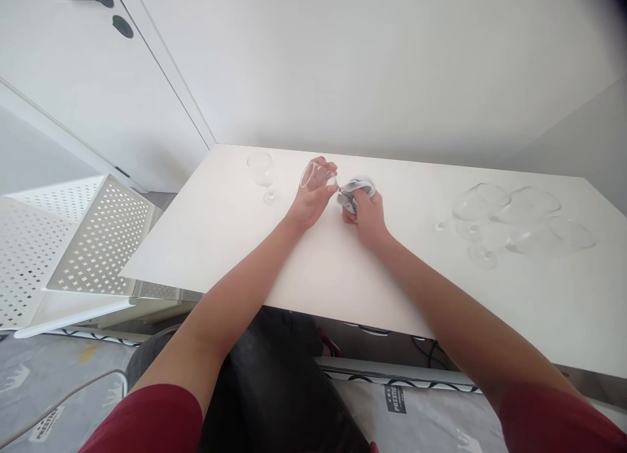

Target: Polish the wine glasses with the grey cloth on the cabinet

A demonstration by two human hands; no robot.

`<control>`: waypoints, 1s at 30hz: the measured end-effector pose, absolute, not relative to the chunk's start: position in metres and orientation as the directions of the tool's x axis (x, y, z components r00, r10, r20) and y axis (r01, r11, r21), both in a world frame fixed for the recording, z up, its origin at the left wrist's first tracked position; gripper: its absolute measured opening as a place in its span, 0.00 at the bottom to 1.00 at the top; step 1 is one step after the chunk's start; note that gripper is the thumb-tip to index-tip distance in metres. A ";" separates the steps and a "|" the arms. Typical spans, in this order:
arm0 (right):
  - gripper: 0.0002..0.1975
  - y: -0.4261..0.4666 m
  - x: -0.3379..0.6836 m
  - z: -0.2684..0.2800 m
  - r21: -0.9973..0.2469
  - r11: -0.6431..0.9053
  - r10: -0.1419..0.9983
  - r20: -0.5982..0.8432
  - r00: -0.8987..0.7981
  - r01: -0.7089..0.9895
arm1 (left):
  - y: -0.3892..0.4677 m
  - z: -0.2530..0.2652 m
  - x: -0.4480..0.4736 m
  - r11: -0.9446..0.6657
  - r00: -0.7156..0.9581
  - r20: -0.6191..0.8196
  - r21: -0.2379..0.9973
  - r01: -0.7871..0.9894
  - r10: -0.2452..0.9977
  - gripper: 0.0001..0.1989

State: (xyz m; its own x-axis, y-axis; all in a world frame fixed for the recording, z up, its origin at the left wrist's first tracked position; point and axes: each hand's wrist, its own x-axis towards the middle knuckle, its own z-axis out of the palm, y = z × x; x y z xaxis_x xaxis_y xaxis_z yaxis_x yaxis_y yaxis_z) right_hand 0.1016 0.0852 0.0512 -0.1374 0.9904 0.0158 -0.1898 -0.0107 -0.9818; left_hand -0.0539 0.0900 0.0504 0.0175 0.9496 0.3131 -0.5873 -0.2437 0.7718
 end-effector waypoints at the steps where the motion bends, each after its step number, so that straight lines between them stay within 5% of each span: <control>1: 0.14 0.086 0.104 0.049 -0.984 0.149 0.985 0.156 -0.068 -0.098 | 0.091 0.050 -0.053 -0.227 -0.002 0.282 0.771 -0.595 0.960 0.24; 4: 0.08 0.085 0.109 0.047 -0.814 0.540 0.839 0.540 -0.067 0.214 | 0.094 0.048 -0.052 -0.180 -0.055 0.187 0.767 -0.616 0.981 0.19; 7: 0.06 0.081 0.107 0.048 -0.702 0.658 0.750 0.642 -0.156 0.274 | 0.097 0.046 -0.055 -0.190 -0.070 0.187 0.765 -0.616 0.980 0.19; 9: 0.08 0.079 0.103 0.050 -0.821 0.549 0.835 0.532 -0.139 0.160 | 0.096 0.046 -0.058 -0.218 -0.087 0.206 0.788 -0.575 0.975 0.20; 11: 0.15 0.079 0.098 0.050 -0.967 0.252 0.957 0.253 -0.139 -0.022 | 0.094 0.048 -0.059 -0.229 -0.089 0.215 0.812 -0.536 0.972 0.20; 14: 0.23 0.085 0.096 0.047 -0.978 -0.160 0.971 -0.132 -0.199 -0.136 | 0.091 0.052 -0.059 -0.200 -0.042 0.212 0.809 -0.553 0.976 0.20; 16: 0.18 0.090 0.099 0.044 -0.995 -0.098 0.991 -0.095 -0.096 -0.017 | 0.089 0.054 -0.057 -0.183 -0.024 0.207 0.797 -0.576 0.978 0.21; 17: 0.13 0.091 0.102 0.044 -0.995 0.039 0.999 0.038 -0.014 0.090 | 0.089 0.055 -0.056 -0.186 -0.027 0.209 0.795 -0.578 0.977 0.21; 19: 0.05 0.090 0.108 0.047 -0.869 0.363 0.916 0.399 0.044 0.338 | 0.089 0.056 -0.055 -0.222 -0.054 0.232 0.798 -0.560 0.971 0.21; 22: 0.19 0.078 0.112 0.057 -0.543 0.610 0.751 0.627 -0.204 0.577 | 0.093 0.053 -0.055 -0.304 -0.119 0.281 0.837 -0.455 0.952 0.23; 25: 0.26 0.061 0.106 0.068 -0.309 0.594 0.796 0.363 -0.485 0.743 | 0.099 0.046 -0.057 -0.378 -0.199 0.331 0.883 -0.279 0.922 0.28; 27: 0.26 0.053 0.100 0.072 -0.166 0.567 0.823 0.153 -0.547 0.807 | 0.101 0.042 -0.059 -0.402 -0.223 0.361 0.898 -0.176 0.905 0.29; 30: 0.20 0.048 0.093 0.073 -0.046 0.549 0.836 0.017 -0.549 0.835 | 0.102 0.037 -0.060 -0.398 -0.199 0.367 0.905 -0.150 0.909 0.34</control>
